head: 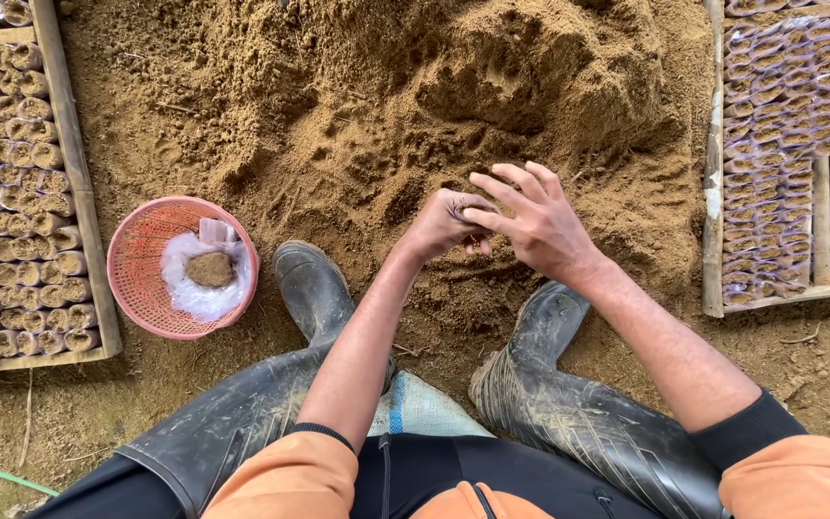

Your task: Filling small seedling pots with soil and arranging them in a wooden tray

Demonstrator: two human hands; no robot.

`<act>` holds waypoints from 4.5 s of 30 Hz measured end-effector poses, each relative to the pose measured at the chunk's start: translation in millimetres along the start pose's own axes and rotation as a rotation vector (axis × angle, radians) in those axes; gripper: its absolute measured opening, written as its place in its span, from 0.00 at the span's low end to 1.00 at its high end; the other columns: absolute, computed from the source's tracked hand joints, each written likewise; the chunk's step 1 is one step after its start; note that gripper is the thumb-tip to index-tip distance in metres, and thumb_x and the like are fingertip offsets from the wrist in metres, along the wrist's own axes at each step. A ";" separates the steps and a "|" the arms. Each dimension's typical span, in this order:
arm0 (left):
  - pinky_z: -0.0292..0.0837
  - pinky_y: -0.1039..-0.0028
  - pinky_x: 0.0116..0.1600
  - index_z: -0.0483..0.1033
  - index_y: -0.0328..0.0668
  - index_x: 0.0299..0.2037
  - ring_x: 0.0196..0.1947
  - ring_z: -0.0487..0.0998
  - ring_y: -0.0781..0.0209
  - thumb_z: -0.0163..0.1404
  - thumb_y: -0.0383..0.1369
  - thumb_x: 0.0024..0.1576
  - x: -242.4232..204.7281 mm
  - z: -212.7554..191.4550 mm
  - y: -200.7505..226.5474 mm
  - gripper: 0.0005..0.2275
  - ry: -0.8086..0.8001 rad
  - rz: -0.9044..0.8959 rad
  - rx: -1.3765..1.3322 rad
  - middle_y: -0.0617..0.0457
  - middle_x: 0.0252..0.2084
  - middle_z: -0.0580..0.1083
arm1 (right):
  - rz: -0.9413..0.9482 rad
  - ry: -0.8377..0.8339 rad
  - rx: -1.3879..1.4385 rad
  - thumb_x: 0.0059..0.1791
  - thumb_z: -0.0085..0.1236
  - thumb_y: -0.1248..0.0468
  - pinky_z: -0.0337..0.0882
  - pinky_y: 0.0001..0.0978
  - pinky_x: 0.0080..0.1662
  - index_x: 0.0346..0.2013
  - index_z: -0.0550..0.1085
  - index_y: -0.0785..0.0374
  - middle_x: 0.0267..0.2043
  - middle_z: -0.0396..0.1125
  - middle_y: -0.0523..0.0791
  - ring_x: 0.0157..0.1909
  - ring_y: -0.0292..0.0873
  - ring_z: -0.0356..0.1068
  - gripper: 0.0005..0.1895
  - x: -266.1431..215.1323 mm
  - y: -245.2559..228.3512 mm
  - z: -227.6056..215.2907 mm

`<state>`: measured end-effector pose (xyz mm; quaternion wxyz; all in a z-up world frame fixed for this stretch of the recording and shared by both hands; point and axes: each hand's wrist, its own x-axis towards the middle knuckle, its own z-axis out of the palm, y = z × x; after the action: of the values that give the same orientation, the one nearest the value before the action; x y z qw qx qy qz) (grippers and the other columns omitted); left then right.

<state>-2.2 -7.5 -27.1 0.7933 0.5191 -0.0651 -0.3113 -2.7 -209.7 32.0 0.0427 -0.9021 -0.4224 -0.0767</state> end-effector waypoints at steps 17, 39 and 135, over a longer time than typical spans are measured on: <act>0.83 0.83 0.23 0.79 0.26 0.45 0.23 0.83 0.57 0.56 0.18 0.56 -0.9 0.4 6.2 0.08 -0.001 0.011 0.058 0.30 0.34 0.79 | 0.035 0.094 -0.003 0.44 0.47 0.79 0.54 0.55 0.67 0.64 0.69 0.32 0.70 0.63 0.39 0.70 0.45 0.57 0.41 -2.7 0.6 0.0; 0.80 0.82 0.17 0.74 0.23 0.53 0.19 0.81 0.59 0.56 0.18 0.57 0.6 1.2 14.6 0.14 0.105 0.049 0.102 0.25 0.38 0.78 | 0.203 -0.163 0.621 0.50 0.58 0.57 0.64 0.46 0.62 0.63 0.69 0.58 0.59 0.68 0.49 0.61 0.48 0.66 0.27 25.7 16.7 -30.2; 0.40 0.34 0.72 0.31 0.59 0.77 0.80 0.38 0.51 0.28 0.63 0.41 -19.9 -55.5 5.5 0.49 -0.591 0.586 1.888 0.57 0.82 0.35 | 0.439 -0.257 -0.220 0.49 0.67 0.63 0.75 0.25 0.42 0.48 0.77 0.58 0.49 0.71 0.44 0.45 0.39 0.70 0.14 -335.8 354.9 4.3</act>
<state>8.0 48.6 -43.1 0.0597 0.7970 -0.5994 -0.0430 58.5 -689.7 -35.2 -0.0937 -0.9736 -0.2080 0.0039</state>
